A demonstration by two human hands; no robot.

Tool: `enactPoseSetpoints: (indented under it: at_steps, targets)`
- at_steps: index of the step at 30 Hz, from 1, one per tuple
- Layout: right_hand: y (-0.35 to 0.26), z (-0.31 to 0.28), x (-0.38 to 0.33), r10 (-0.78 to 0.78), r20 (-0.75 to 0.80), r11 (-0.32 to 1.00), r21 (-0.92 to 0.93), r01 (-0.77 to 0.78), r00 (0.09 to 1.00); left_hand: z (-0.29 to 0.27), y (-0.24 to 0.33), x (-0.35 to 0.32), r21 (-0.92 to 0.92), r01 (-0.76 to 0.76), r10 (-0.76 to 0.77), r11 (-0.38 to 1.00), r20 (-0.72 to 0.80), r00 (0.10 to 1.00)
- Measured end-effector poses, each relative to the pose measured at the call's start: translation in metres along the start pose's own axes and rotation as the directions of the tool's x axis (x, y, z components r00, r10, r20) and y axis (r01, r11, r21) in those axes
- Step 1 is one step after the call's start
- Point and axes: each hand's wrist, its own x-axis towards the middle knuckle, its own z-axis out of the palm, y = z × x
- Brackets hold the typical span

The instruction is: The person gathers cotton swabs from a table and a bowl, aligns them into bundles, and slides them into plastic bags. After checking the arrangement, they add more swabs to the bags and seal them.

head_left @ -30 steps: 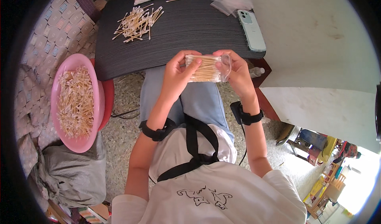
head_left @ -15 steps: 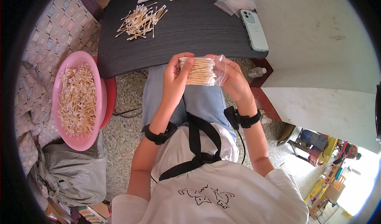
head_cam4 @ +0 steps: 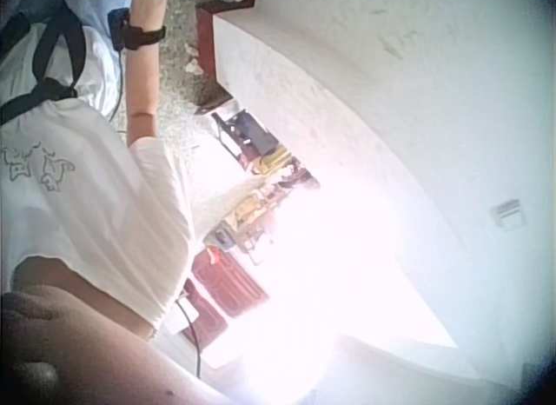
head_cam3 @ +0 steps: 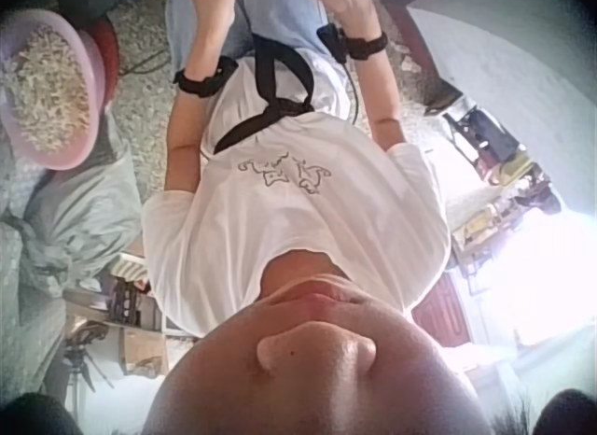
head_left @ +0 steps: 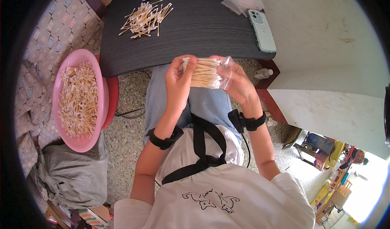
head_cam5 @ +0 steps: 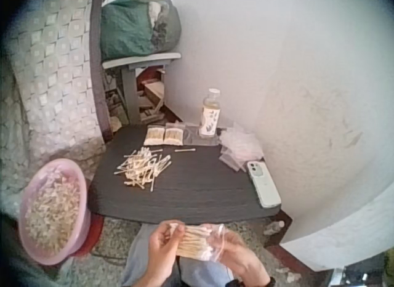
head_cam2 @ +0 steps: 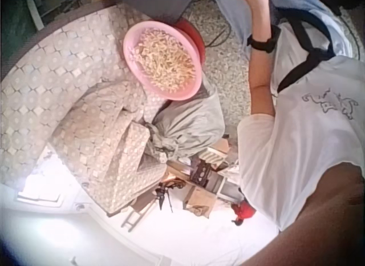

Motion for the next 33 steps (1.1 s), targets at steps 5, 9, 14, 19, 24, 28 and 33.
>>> enactPoseSetpoints:
  at_steps: [5, 9, 14, 19, 24, 28, 33]
  targets:
    - [-0.002, -0.006, 0.001, -0.038, -0.015, 0.997, -0.062, 0.038, 0.999, 0.0, 0.008, 0.0, 0.111, -0.136, 0.12, 0.984, 0.143, 0.983]
    - [-0.003, -0.009, 0.0, -0.018, -0.018, 0.994, -0.107, 0.016, 1.0, -0.011, 0.012, 0.0, 0.199, -0.092, 0.033, 0.976, 0.281, 0.959]
    - [0.003, -0.013, 0.0, 0.035, 0.025, 0.998, -0.058, -0.033, 0.999, -0.021, 0.023, 0.004, 0.443, -0.275, 0.104, 0.853, 0.372, 0.922]
    - [0.007, -0.013, 0.0, 0.072, 0.015, 0.996, 0.057, -0.072, 0.997, -0.018, 0.025, -0.001, 0.465, -0.233, 0.052, 0.854, 0.37, 0.928]
    - [0.005, -0.006, 0.0, 0.077, -0.013, 0.991, 0.107, -0.075, 0.997, -0.013, 0.009, -0.008, 0.253, -0.118, 0.058, 0.96, 0.23, 0.971]
    - [0.002, 0.002, 0.0, 0.039, -0.001, 0.998, 0.049, -0.038, 0.999, -0.01, 0.004, -0.011, 0.241, -0.153, 0.111, 0.958, 0.181, 0.977]
    - [-0.005, 0.009, -0.001, -0.034, 0.055, 0.993, -0.112, 0.04, 0.998, -0.013, 0.008, -0.007, 0.525, -0.51, 0.395, 0.681, 0.323, 0.86]
